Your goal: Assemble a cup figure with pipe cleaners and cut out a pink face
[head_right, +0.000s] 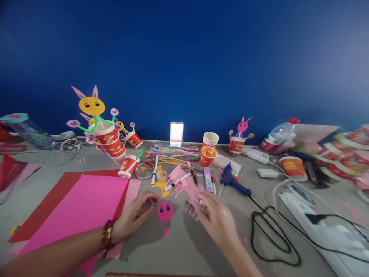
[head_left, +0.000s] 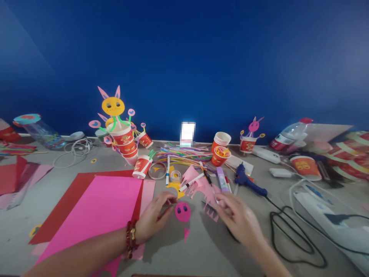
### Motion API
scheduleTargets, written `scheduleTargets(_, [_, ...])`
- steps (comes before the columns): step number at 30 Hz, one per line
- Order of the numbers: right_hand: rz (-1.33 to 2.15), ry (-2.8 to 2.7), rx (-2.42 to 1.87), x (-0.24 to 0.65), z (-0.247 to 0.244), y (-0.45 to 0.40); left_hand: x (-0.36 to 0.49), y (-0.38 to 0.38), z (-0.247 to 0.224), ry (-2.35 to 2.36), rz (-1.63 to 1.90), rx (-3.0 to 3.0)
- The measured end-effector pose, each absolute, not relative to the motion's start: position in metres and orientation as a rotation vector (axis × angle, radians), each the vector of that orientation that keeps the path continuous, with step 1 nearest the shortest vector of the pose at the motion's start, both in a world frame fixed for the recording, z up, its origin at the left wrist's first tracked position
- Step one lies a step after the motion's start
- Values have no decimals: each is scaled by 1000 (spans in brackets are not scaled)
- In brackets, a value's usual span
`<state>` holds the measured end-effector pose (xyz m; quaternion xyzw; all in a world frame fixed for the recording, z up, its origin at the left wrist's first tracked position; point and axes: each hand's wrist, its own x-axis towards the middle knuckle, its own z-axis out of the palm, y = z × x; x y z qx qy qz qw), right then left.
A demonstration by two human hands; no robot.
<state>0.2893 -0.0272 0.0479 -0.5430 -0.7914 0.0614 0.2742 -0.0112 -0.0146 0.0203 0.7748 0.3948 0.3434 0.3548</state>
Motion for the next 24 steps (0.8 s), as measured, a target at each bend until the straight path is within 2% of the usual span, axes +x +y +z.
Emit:
scheduleTargets(3, [396,-2410,-1230,247,53,-25,-11,-14,20,1027,916,1987])
scheduleTargets(8, [494,-2679,-1229,211,51,-14,-13,-14,19,1044,958,1988])
scheduleTargets(24, [633,-2495,-1282,218,32,-12,-12,-12,19,1005,851,2028])
